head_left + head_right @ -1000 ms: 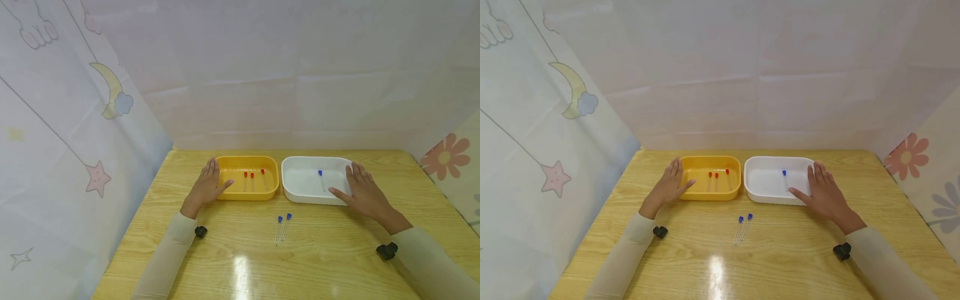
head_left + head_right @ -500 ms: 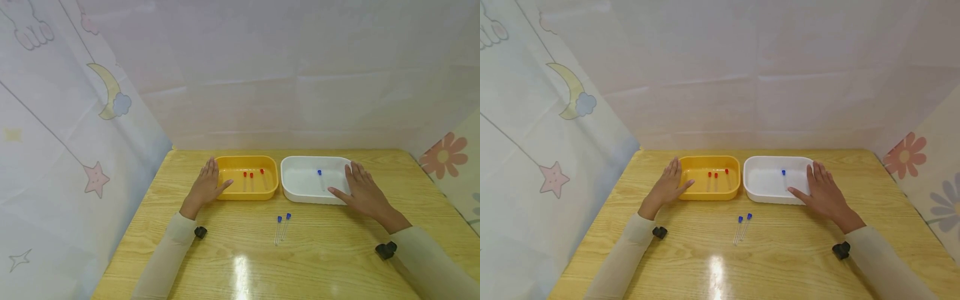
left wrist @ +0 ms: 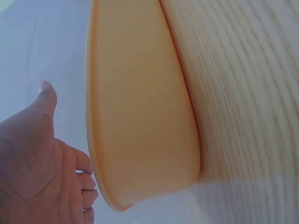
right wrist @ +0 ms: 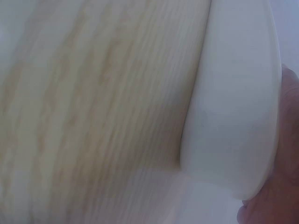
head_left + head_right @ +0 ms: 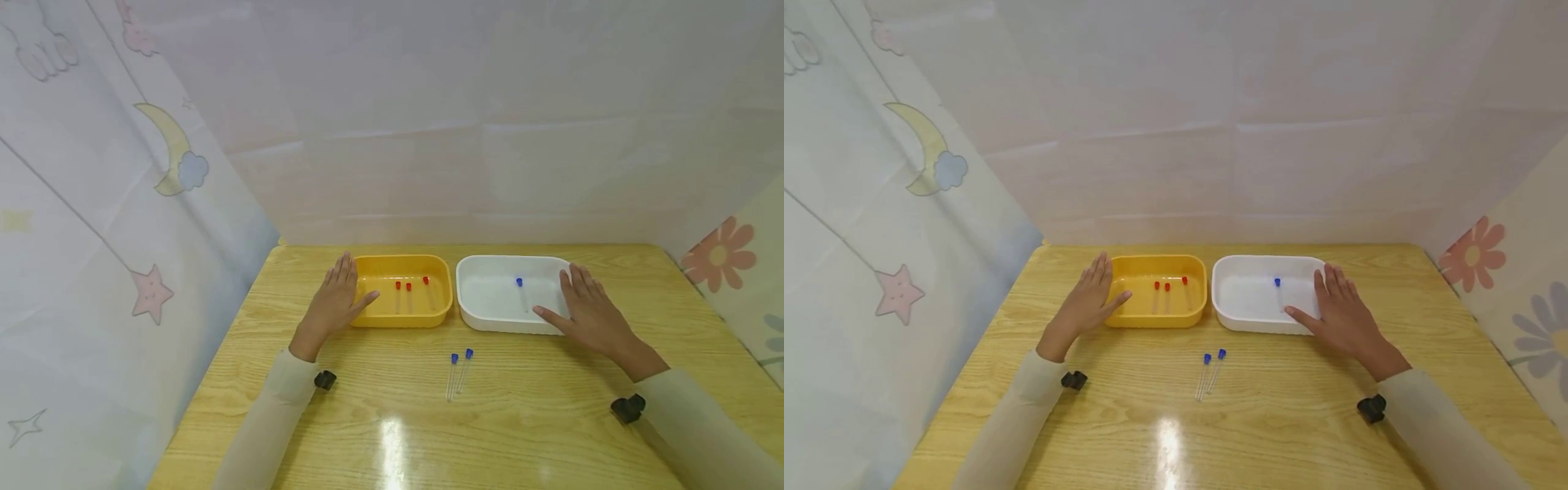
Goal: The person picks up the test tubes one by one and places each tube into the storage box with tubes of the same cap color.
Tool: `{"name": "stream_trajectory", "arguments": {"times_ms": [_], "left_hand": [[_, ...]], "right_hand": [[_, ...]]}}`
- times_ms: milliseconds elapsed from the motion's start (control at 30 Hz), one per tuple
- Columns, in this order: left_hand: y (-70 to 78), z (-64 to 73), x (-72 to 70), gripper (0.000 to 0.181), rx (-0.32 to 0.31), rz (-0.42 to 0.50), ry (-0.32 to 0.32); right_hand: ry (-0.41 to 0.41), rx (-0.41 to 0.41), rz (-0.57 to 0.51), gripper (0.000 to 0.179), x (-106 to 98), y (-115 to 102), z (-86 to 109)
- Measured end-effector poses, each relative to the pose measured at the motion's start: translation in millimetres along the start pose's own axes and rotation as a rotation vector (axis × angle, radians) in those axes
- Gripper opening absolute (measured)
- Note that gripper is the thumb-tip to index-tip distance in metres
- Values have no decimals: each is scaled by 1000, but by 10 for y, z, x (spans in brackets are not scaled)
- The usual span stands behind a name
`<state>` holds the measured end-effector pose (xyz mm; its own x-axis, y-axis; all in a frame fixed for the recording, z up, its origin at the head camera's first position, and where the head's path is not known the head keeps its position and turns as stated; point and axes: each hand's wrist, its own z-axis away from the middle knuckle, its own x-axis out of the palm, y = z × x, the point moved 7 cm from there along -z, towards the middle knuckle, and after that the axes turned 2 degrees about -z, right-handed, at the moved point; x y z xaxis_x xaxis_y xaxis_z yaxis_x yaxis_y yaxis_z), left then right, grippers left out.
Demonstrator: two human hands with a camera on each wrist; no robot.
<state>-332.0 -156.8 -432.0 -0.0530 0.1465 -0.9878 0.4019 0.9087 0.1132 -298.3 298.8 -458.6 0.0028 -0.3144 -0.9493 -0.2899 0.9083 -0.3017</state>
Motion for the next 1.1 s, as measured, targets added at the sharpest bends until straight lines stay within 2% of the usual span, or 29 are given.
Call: {"name": "stream_trajectory", "arguments": {"times_ms": [333, 633, 1100], "left_hand": [[180, 44, -47, 95, 35, -43, -3], [334, 112, -87, 97, 104, -113, 57], [634, 256, -119, 96, 176, -163, 46]], "right_hand": [[-25, -10, 2, 107, 8, -19, -54], [-17, -7, 12, 108, 16, -1, -42], [-14, -10, 4, 107, 10, -2, -6]]}}
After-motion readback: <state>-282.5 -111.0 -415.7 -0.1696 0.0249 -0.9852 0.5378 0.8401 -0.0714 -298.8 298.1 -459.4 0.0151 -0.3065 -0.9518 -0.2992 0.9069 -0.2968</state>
